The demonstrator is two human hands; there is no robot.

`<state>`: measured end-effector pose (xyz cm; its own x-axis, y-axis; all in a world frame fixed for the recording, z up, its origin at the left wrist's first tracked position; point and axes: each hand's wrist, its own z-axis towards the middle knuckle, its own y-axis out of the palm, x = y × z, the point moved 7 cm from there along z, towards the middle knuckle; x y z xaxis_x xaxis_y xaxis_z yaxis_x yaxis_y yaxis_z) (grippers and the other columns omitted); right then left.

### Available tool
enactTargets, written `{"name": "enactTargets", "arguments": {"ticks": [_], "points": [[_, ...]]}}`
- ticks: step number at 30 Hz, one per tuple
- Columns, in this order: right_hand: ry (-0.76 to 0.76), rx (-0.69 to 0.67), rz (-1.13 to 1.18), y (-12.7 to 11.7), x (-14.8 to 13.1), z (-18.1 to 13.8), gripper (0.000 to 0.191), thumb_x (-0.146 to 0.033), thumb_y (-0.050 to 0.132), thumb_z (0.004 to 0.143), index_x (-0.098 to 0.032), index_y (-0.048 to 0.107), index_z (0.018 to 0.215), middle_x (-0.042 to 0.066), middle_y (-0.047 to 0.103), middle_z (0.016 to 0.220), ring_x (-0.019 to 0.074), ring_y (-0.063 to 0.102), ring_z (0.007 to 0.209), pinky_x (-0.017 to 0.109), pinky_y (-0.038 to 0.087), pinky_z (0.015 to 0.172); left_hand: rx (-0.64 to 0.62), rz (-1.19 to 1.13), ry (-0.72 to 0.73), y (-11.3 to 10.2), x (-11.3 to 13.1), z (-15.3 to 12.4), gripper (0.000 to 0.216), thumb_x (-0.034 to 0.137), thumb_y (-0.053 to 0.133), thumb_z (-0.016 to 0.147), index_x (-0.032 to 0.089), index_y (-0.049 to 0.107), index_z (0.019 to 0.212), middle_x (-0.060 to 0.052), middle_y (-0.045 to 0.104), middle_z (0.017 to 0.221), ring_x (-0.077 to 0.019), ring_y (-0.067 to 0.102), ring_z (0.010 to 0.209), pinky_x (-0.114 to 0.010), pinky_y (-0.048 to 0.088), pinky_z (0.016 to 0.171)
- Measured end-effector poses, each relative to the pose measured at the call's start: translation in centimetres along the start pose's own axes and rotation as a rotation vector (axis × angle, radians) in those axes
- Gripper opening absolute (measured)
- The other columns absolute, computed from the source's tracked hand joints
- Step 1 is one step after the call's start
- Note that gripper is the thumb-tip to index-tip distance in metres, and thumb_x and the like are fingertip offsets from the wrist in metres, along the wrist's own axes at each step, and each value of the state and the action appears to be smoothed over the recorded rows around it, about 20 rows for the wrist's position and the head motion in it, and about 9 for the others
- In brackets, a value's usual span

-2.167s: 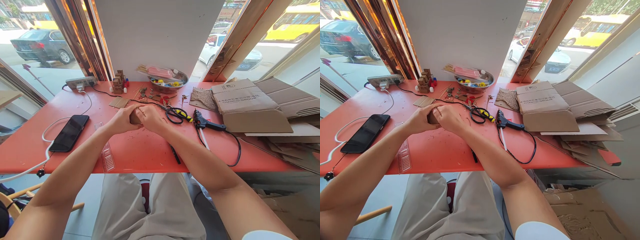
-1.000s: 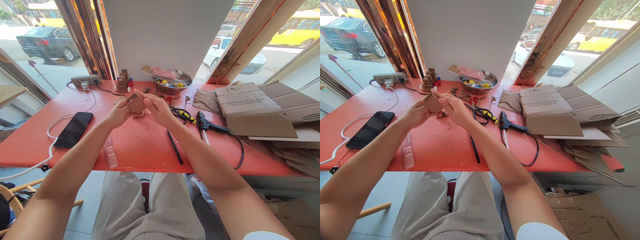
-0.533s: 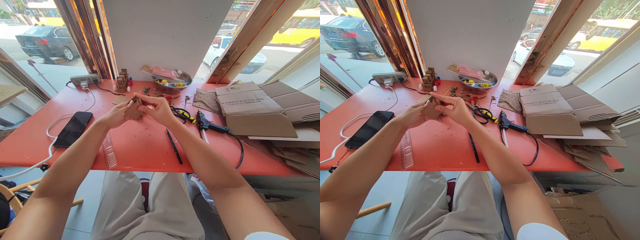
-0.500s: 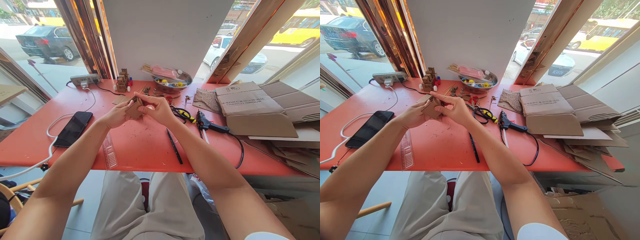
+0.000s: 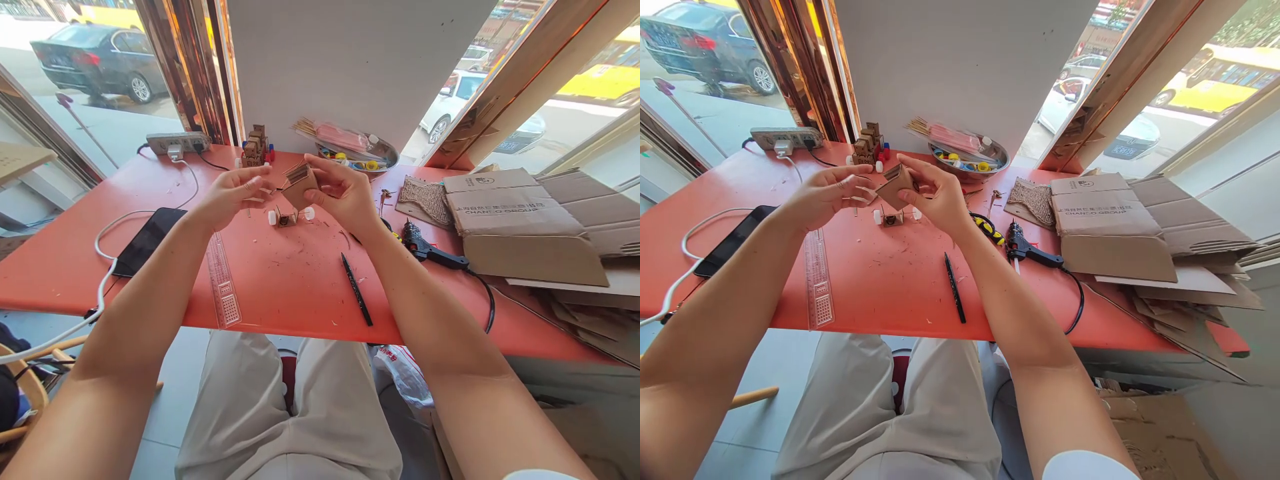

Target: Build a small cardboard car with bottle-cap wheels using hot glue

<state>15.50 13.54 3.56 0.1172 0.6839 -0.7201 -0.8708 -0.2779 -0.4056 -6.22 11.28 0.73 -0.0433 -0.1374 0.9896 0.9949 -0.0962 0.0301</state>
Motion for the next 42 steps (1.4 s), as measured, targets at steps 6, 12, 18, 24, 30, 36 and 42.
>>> {"name": "enactTargets", "arguments": {"ticks": [6,12,18,24,30,36,42], "points": [[-0.017,-0.2,-0.232,0.3,0.1,1.3,0.059,-0.019,0.078,0.084,-0.027,0.079,0.142,0.006,0.081,0.142,0.0297,0.076,0.126,0.046,0.066,0.105,0.187,0.202,0.002,-2.2,-0.5,0.6,0.016,0.024,0.082,0.092,0.015,0.084,0.105,-0.007,0.082,0.093,-0.0165,0.077,0.084,-0.035,0.064,0.091],[-0.057,-0.411,-0.328,2.4,0.3,1.9,0.065,-0.012,0.075,0.081,-0.028,0.078,0.144,0.004,0.084,0.134,0.0279,0.078,0.123,0.045,0.062,0.11,0.09,0.301,-0.014,-0.9,-1.1,0.9,0.015,0.024,0.084,0.087,0.017,0.085,0.1,-0.007,0.083,0.091,-0.0199,0.078,0.089,-0.037,0.061,0.092],[-0.038,-0.435,-0.355,2.6,0.3,2.1,0.061,-0.015,0.078,0.083,-0.028,0.079,0.143,0.005,0.084,0.134,0.0286,0.078,0.123,0.045,0.062,0.11,0.094,0.358,-0.006,-0.9,-0.8,0.8,0.013,0.023,0.08,0.088,0.018,0.086,0.099,-0.006,0.083,0.09,-0.0202,0.077,0.088,-0.034,0.06,0.086],[-0.003,-0.389,-0.244,2.0,1.5,2.2,0.063,-0.018,0.079,0.08,-0.029,0.079,0.142,0.004,0.084,0.134,0.0275,0.076,0.129,0.044,0.061,0.112,0.074,0.41,0.005,-0.8,-1.5,1.1,0.014,0.023,0.081,0.086,0.021,0.087,0.098,-0.006,0.084,0.091,-0.0221,0.078,0.091,-0.035,0.06,0.086],[0.036,-0.369,-0.123,1.7,2.5,2.3,0.059,-0.018,0.082,0.08,-0.03,0.081,0.138,0.004,0.084,0.132,0.0279,0.076,0.13,0.047,0.062,0.113,0.012,0.464,0.004,-0.6,-3.0,1.6,0.025,0.034,0.089,0.077,0.021,0.087,0.098,-0.006,0.084,0.095,-0.0254,0.078,0.098,-0.039,0.06,0.096],[0.038,-0.376,-0.08,1.7,2.9,2.4,0.059,-0.019,0.084,0.078,-0.029,0.082,0.136,0.006,0.084,0.131,0.029,0.078,0.129,0.048,0.061,0.115,-0.121,0.581,0.001,0.5,-4.0,1.7,0.027,0.042,0.09,0.064,0.023,0.084,0.083,-0.001,0.083,0.082,-0.0237,0.076,0.085,-0.034,0.059,0.082],[0.053,-0.416,-0.065,3.2,3.8,1.9,0.059,-0.017,0.079,0.078,-0.024,0.082,0.136,0.008,0.084,0.135,0.0284,0.078,0.129,0.047,0.06,0.116,-0.098,0.604,0.033,0.6,-4.1,1.8,0.025,0.041,0.089,0.061,0.023,0.079,0.076,0.001,0.078,0.074,-0.0223,0.073,0.079,-0.032,0.056,0.078]]}}
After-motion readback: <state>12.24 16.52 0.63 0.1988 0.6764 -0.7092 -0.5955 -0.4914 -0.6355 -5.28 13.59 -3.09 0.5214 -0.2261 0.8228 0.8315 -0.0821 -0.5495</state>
